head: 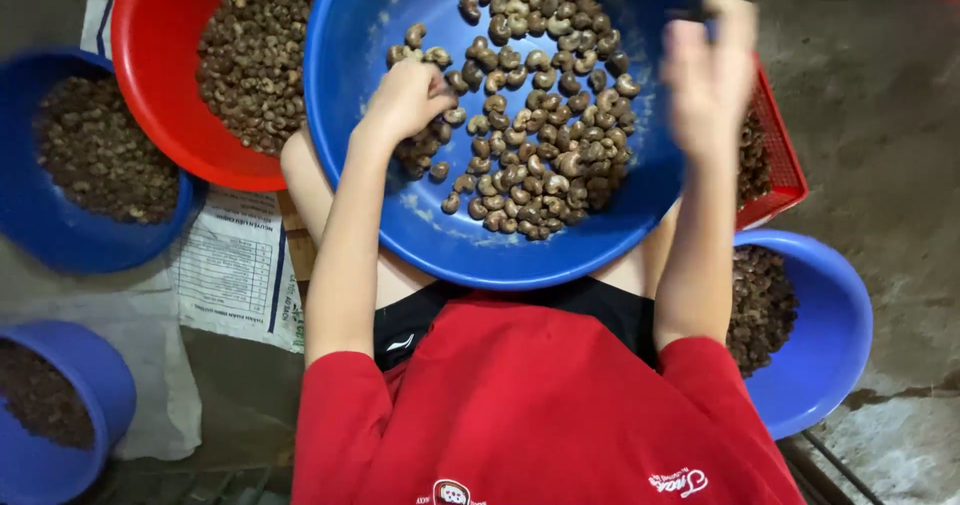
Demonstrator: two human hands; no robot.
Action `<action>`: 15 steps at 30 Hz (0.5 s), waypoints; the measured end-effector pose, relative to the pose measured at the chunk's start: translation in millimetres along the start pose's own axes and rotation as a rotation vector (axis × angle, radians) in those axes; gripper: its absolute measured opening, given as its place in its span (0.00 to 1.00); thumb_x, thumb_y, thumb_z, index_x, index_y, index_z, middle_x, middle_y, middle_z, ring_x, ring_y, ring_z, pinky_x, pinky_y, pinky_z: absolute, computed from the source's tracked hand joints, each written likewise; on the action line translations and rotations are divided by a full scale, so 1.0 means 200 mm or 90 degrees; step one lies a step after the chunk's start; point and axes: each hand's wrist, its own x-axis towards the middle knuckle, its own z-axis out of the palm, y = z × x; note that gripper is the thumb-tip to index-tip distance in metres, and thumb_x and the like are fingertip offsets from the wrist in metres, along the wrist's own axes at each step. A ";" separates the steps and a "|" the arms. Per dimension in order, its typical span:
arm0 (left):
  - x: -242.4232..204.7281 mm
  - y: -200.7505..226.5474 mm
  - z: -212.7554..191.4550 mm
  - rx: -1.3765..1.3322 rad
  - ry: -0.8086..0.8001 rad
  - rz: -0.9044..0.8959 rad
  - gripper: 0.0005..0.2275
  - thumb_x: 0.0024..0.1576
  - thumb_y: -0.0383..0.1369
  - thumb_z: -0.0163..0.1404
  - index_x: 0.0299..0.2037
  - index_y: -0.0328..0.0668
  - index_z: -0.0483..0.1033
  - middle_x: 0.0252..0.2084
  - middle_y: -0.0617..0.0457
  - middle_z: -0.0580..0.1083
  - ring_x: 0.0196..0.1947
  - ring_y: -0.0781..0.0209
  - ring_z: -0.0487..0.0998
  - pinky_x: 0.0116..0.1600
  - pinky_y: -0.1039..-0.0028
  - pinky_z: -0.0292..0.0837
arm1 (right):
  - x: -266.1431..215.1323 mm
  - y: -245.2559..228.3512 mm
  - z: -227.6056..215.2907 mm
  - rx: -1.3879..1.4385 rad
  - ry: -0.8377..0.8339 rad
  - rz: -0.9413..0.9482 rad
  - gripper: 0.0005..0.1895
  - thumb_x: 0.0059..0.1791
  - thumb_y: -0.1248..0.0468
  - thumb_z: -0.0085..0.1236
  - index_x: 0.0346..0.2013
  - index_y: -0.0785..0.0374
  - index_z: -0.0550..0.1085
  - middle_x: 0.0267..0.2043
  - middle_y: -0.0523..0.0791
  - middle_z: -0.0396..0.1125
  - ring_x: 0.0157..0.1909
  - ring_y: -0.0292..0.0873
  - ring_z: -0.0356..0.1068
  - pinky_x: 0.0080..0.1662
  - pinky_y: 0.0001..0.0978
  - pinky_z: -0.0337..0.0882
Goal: A person is manually sorting and cleaning raw cashew nuts in a large bowl using a small hand tool.
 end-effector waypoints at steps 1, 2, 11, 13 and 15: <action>0.00 0.12 -0.04 0.001 -0.004 0.003 0.10 0.55 0.30 0.61 0.26 0.35 0.74 0.25 0.49 0.75 0.24 0.56 0.76 0.39 0.65 0.77 | 0.03 -0.01 0.08 -0.001 0.003 0.004 0.14 0.62 0.63 0.48 0.59 0.69 0.67 0.34 0.46 0.65 0.30 0.41 0.63 0.34 0.32 0.65; -0.01 0.24 -0.08 -0.235 0.006 0.040 0.05 0.59 0.29 0.57 0.37 0.35 0.76 0.26 0.53 0.75 0.24 0.63 0.78 0.35 0.75 0.79 | 0.07 -0.02 0.17 0.051 -0.065 -0.001 0.13 0.63 0.62 0.47 0.58 0.67 0.67 0.31 0.44 0.65 0.28 0.38 0.63 0.31 0.30 0.62; 0.09 0.46 0.03 -1.013 0.032 0.061 0.13 0.64 0.29 0.52 0.57 0.35 0.74 0.49 0.46 0.79 0.42 0.61 0.81 0.40 0.76 0.82 | 0.09 0.04 0.40 0.218 -0.184 0.125 0.09 0.61 0.60 0.46 0.51 0.63 0.65 0.26 0.39 0.63 0.25 0.32 0.60 0.30 0.24 0.61; 0.11 0.43 0.07 -1.043 0.095 -0.014 0.15 0.62 0.30 0.52 0.59 0.35 0.73 0.48 0.42 0.80 0.38 0.58 0.82 0.38 0.76 0.82 | 0.09 0.03 0.38 0.132 -0.199 0.073 0.08 0.62 0.63 0.45 0.51 0.65 0.64 0.25 0.40 0.65 0.24 0.35 0.63 0.29 0.26 0.62; 0.11 0.40 0.10 -1.072 0.141 -0.034 0.12 0.62 0.31 0.54 0.53 0.37 0.74 0.50 0.44 0.79 0.43 0.58 0.82 0.39 0.71 0.84 | 0.08 0.05 0.39 -0.062 -0.196 -0.010 0.12 0.61 0.62 0.47 0.56 0.65 0.64 0.25 0.44 0.70 0.22 0.43 0.69 0.27 0.35 0.64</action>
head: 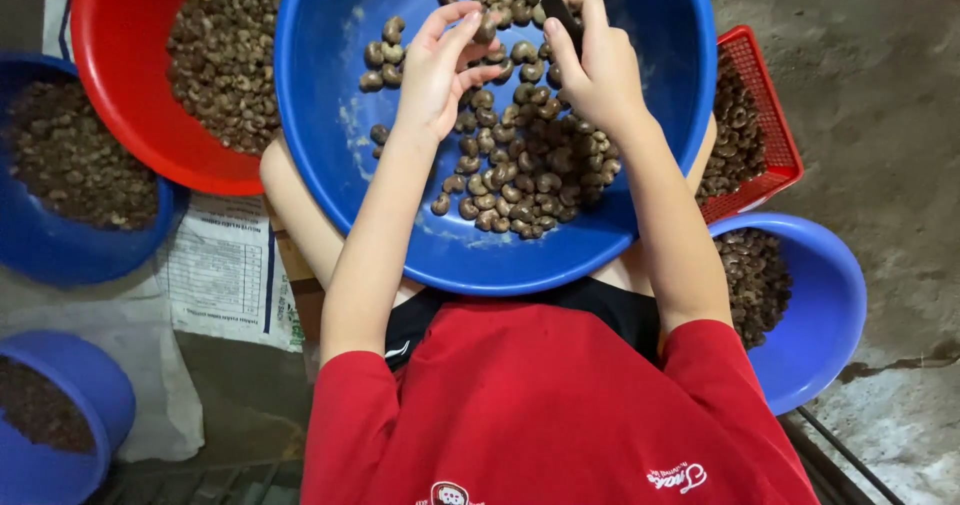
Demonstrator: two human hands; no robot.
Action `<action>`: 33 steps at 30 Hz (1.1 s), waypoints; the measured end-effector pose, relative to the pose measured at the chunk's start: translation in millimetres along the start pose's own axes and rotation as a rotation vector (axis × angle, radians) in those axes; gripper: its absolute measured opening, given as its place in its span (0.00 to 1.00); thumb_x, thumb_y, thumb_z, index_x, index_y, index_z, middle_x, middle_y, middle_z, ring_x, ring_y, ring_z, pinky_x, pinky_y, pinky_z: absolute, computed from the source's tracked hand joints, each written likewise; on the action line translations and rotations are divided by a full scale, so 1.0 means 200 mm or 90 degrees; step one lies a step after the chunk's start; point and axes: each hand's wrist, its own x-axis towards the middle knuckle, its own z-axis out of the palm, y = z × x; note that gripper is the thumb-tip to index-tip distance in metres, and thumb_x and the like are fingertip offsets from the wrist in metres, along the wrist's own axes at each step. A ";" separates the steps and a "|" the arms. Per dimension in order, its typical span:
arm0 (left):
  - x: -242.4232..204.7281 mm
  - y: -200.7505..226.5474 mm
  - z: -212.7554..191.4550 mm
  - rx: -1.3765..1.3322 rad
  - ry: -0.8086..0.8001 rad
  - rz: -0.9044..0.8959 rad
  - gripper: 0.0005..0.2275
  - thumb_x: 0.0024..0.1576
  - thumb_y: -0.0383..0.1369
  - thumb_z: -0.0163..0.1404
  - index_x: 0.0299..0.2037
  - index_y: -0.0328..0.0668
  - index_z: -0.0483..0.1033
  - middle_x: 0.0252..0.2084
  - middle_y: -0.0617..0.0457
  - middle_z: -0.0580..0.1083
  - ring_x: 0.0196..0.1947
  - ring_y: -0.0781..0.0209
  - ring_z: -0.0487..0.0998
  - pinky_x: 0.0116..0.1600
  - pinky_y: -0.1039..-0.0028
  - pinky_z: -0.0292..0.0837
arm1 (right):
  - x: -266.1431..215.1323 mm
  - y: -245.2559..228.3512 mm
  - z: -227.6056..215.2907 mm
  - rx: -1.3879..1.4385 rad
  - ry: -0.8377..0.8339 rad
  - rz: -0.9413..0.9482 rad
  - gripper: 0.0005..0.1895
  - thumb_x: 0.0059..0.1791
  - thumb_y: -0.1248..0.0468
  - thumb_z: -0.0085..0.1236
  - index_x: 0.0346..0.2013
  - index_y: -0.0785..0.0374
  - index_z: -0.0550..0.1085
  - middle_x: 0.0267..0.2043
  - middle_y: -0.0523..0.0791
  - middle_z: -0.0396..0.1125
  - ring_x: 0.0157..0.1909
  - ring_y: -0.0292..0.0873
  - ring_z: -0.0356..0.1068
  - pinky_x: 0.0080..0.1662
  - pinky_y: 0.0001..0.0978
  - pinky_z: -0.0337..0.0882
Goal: A person is manually sorting and cleaning raw cashew nuts in a large bowl using a small hand tool.
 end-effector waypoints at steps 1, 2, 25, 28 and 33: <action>-0.01 0.00 -0.01 -0.001 0.006 0.000 0.12 0.62 0.31 0.54 0.53 0.37 0.74 0.50 0.44 0.79 0.43 0.58 0.82 0.39 0.71 0.84 | 0.00 -0.01 0.02 0.003 -0.006 0.000 0.12 0.61 0.62 0.47 0.56 0.65 0.64 0.25 0.44 0.70 0.22 0.43 0.69 0.27 0.35 0.64; 0.00 0.00 -0.01 0.002 0.000 -0.009 0.16 0.61 0.31 0.53 0.58 0.31 0.72 0.53 0.42 0.77 0.46 0.56 0.81 0.44 0.68 0.85 | -0.01 -0.01 0.02 -0.063 -0.007 -0.006 0.13 0.61 0.60 0.48 0.57 0.64 0.63 0.26 0.48 0.71 0.24 0.52 0.71 0.28 0.43 0.66; -0.08 0.06 0.08 0.039 -0.185 0.030 0.14 0.67 0.29 0.49 0.62 0.33 0.69 0.52 0.46 0.76 0.47 0.60 0.79 0.46 0.74 0.81 | -0.05 0.01 0.02 -0.242 -0.001 -0.126 0.09 0.62 0.63 0.48 0.56 0.64 0.66 0.27 0.45 0.74 0.24 0.51 0.74 0.27 0.40 0.68; -0.09 0.07 0.09 0.108 -0.152 0.028 0.17 0.67 0.32 0.48 0.64 0.33 0.67 0.50 0.44 0.77 0.45 0.59 0.80 0.42 0.74 0.82 | -0.05 0.02 0.02 -0.267 0.015 -0.161 0.10 0.62 0.64 0.50 0.56 0.65 0.66 0.26 0.44 0.73 0.25 0.50 0.75 0.28 0.39 0.69; -0.08 0.06 0.10 0.114 -0.110 0.014 0.20 0.64 0.32 0.52 0.63 0.27 0.68 0.46 0.44 0.76 0.40 0.61 0.79 0.34 0.76 0.82 | -0.06 0.02 0.03 -0.301 0.047 -0.214 0.12 0.60 0.66 0.56 0.56 0.65 0.66 0.27 0.45 0.73 0.27 0.49 0.75 0.30 0.38 0.69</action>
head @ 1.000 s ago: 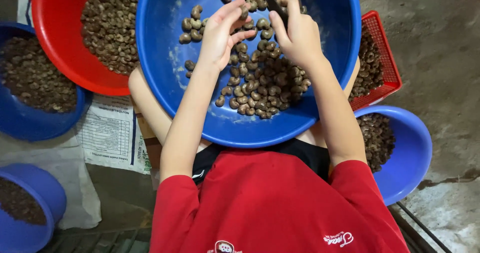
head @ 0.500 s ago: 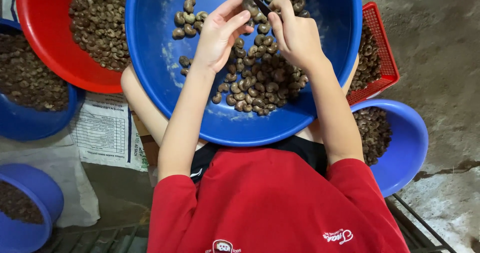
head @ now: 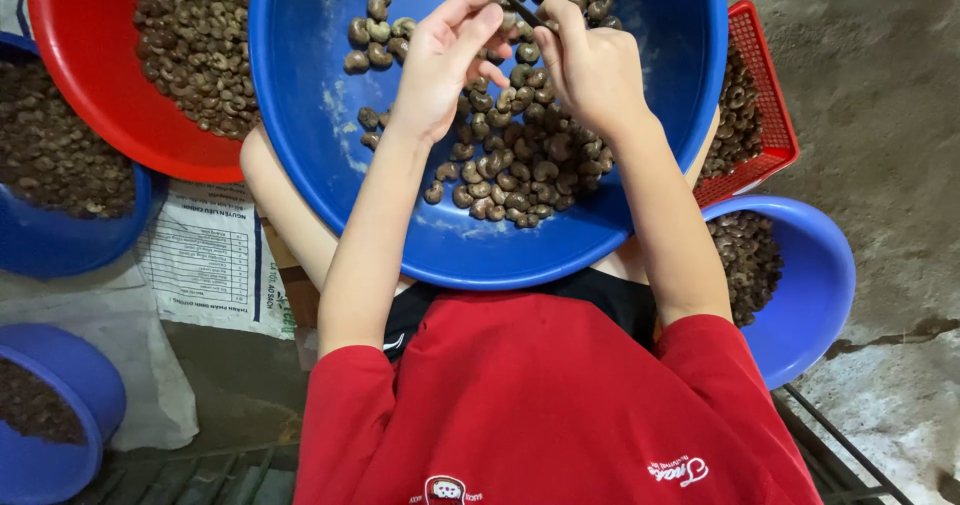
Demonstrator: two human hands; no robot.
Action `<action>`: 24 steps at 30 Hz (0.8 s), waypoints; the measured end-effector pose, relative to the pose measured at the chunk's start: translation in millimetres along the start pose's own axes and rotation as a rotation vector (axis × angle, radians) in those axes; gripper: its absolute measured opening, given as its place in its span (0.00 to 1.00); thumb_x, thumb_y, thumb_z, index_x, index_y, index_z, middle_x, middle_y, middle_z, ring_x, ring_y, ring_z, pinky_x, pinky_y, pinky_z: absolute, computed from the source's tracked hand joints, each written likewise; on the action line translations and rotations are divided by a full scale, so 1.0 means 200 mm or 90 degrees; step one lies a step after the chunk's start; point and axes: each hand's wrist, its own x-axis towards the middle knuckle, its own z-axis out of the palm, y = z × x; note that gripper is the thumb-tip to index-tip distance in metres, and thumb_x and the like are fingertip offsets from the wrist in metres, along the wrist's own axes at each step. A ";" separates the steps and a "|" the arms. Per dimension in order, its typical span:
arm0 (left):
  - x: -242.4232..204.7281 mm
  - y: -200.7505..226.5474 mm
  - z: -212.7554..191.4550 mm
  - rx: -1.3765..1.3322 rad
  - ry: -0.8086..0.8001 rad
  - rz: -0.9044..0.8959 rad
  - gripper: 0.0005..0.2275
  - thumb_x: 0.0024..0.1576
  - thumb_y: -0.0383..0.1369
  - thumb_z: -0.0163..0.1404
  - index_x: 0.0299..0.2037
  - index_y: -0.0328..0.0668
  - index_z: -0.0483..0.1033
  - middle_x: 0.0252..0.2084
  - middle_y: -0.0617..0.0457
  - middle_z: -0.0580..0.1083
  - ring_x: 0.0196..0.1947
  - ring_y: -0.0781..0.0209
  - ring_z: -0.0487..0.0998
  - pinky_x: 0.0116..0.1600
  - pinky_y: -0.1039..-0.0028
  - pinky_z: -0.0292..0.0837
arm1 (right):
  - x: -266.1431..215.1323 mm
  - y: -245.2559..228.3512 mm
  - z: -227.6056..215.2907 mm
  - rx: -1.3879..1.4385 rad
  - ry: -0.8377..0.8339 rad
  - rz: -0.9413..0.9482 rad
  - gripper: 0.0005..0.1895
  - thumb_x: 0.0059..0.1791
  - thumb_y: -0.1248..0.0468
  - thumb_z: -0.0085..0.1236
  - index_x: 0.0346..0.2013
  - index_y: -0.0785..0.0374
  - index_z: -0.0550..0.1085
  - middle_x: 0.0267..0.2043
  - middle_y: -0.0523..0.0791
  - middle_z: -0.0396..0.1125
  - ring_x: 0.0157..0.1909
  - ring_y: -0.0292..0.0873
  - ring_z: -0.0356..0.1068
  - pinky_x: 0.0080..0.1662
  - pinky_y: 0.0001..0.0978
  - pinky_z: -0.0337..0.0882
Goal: A person is manually sorting and cleaning raw cashew nuts in a large bowl using a small hand tool.
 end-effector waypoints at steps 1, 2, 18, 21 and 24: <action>0.00 0.00 0.00 -0.001 0.000 -0.001 0.20 0.64 0.32 0.52 0.63 0.27 0.68 0.46 0.44 0.76 0.40 0.61 0.79 0.34 0.76 0.82 | 0.00 0.00 0.00 0.000 -0.001 0.001 0.12 0.60 0.66 0.56 0.56 0.65 0.66 0.27 0.45 0.73 0.27 0.49 0.75 0.30 0.38 0.69; 0.00 0.00 -0.01 0.002 -0.012 0.020 0.19 0.64 0.32 0.52 0.61 0.27 0.69 0.45 0.45 0.76 0.39 0.62 0.79 0.36 0.76 0.83 | 0.00 0.00 0.01 0.000 0.001 -0.007 0.12 0.60 0.66 0.56 0.55 0.65 0.66 0.27 0.45 0.73 0.26 0.49 0.75 0.29 0.38 0.69; -0.02 0.03 0.02 0.031 -0.051 0.077 0.15 0.63 0.29 0.54 0.58 0.28 0.71 0.44 0.45 0.77 0.39 0.59 0.81 0.48 0.72 0.85 | -0.02 0.02 0.01 0.027 0.037 -0.042 0.11 0.58 0.69 0.59 0.53 0.65 0.68 0.24 0.44 0.68 0.25 0.48 0.70 0.30 0.38 0.67; -0.03 0.04 0.00 0.036 -0.070 0.078 0.13 0.64 0.27 0.54 0.57 0.30 0.71 0.44 0.46 0.77 0.40 0.61 0.81 0.49 0.73 0.85 | -0.03 0.01 0.03 -0.043 0.010 -0.002 0.17 0.56 0.66 0.61 0.56 0.65 0.66 0.34 0.44 0.77 0.27 0.49 0.75 0.31 0.37 0.71; -0.02 0.07 0.01 0.052 -0.074 0.101 0.11 0.64 0.25 0.55 0.55 0.33 0.74 0.44 0.46 0.78 0.37 0.59 0.82 0.47 0.74 0.84 | -0.02 0.03 0.12 -0.152 0.015 0.105 0.15 0.61 0.59 0.55 0.58 0.60 0.63 0.22 0.42 0.72 0.16 0.45 0.69 0.20 0.36 0.66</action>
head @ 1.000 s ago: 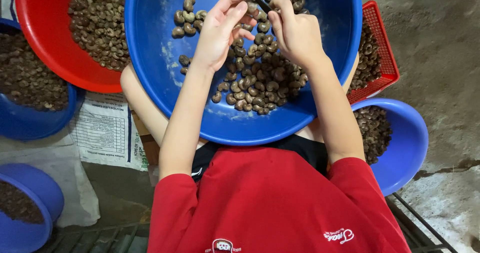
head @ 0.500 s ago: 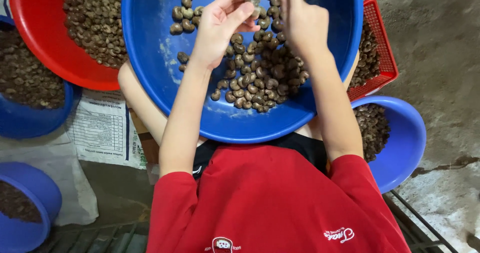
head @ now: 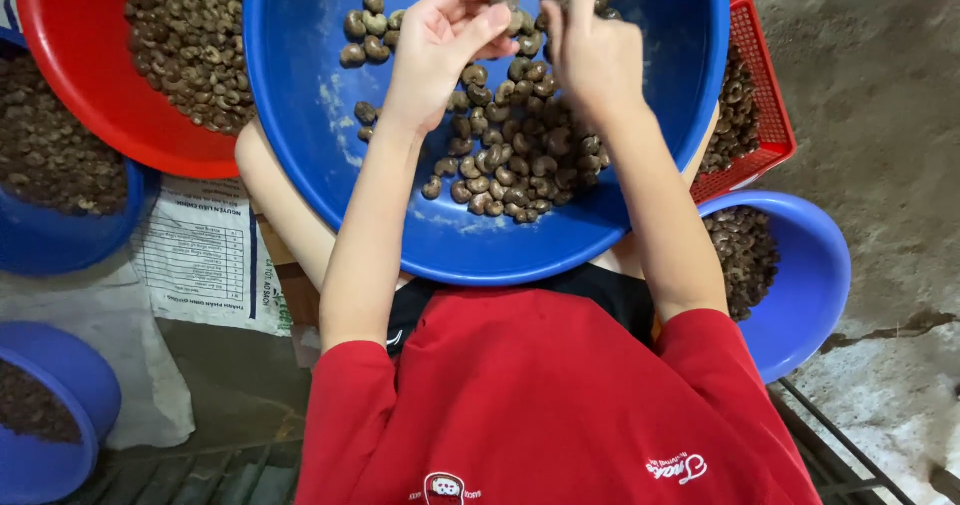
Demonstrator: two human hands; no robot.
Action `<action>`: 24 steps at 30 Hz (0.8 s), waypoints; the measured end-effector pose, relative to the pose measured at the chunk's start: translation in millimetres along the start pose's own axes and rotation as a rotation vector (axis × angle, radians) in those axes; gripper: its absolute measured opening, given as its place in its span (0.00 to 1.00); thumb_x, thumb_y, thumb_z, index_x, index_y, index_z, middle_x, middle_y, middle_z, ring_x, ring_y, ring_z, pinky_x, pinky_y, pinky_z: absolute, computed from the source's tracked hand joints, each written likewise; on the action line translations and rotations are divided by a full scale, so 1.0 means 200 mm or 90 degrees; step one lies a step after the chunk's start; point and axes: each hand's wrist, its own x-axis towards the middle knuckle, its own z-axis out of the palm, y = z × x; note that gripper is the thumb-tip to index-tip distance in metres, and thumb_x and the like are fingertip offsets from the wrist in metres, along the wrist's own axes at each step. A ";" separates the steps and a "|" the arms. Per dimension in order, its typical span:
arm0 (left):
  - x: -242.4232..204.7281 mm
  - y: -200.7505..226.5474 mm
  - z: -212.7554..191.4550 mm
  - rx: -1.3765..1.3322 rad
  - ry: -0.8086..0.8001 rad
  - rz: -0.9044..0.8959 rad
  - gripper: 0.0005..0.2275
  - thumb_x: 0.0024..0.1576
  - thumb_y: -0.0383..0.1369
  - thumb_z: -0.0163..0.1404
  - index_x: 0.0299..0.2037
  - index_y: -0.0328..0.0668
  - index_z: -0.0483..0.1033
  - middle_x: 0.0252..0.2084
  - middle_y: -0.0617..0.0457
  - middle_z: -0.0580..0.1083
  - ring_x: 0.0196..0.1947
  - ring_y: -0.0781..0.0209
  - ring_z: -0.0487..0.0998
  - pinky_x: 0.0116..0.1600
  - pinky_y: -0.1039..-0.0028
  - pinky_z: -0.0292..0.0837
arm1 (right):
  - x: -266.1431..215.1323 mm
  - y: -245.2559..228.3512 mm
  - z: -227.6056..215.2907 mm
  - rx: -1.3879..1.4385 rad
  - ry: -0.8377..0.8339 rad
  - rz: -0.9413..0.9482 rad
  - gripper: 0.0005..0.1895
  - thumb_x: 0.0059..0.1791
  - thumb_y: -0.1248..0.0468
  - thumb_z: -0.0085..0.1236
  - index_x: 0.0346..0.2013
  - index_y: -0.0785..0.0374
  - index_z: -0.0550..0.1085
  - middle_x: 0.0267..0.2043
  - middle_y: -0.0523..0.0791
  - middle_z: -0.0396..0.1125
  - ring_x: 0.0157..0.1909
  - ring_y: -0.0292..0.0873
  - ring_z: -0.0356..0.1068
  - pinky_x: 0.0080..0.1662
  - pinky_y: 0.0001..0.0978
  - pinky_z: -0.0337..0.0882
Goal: A person is manually sorting and cleaning raw cashew nuts in a large bowl using a small hand tool.
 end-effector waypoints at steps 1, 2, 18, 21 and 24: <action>0.00 0.00 0.01 0.002 -0.002 0.000 0.11 0.64 0.25 0.55 0.55 0.33 0.74 0.44 0.46 0.78 0.37 0.59 0.82 0.47 0.74 0.84 | 0.01 0.01 -0.04 0.001 0.002 0.001 0.15 0.61 0.59 0.55 0.58 0.60 0.63 0.22 0.42 0.72 0.16 0.45 0.69 0.20 0.36 0.66; -0.01 0.01 0.01 0.012 -0.005 0.028 0.11 0.63 0.23 0.55 0.55 0.32 0.74 0.45 0.45 0.78 0.39 0.59 0.81 0.48 0.74 0.84 | 0.02 0.02 -0.08 0.082 0.004 -0.004 0.13 0.62 0.62 0.54 0.58 0.63 0.63 0.26 0.44 0.73 0.19 0.47 0.71 0.22 0.38 0.67; -0.01 0.07 0.07 0.314 0.061 0.168 0.11 0.57 0.20 0.61 0.48 0.33 0.76 0.41 0.47 0.80 0.38 0.63 0.83 0.40 0.81 0.83 | 0.00 0.04 -0.15 0.256 0.010 -0.047 0.10 0.63 0.66 0.50 0.57 0.66 0.63 0.29 0.42 0.75 0.26 0.45 0.75 0.31 0.35 0.71; -0.01 0.10 0.09 0.343 0.019 0.216 0.12 0.56 0.16 0.60 0.47 0.33 0.74 0.41 0.47 0.78 0.39 0.60 0.84 0.45 0.78 0.85 | 0.00 0.03 -0.15 0.232 -0.040 -0.064 0.15 0.57 0.68 0.58 0.56 0.66 0.66 0.34 0.48 0.77 0.29 0.52 0.76 0.31 0.40 0.71; -0.02 0.15 0.09 0.403 0.026 0.244 0.13 0.56 0.17 0.62 0.47 0.33 0.74 0.42 0.50 0.76 0.40 0.61 0.83 0.49 0.76 0.84 | 0.01 0.05 -0.15 0.214 -0.007 -0.007 0.10 0.60 0.67 0.54 0.54 0.66 0.66 0.33 0.48 0.76 0.25 0.52 0.74 0.29 0.40 0.69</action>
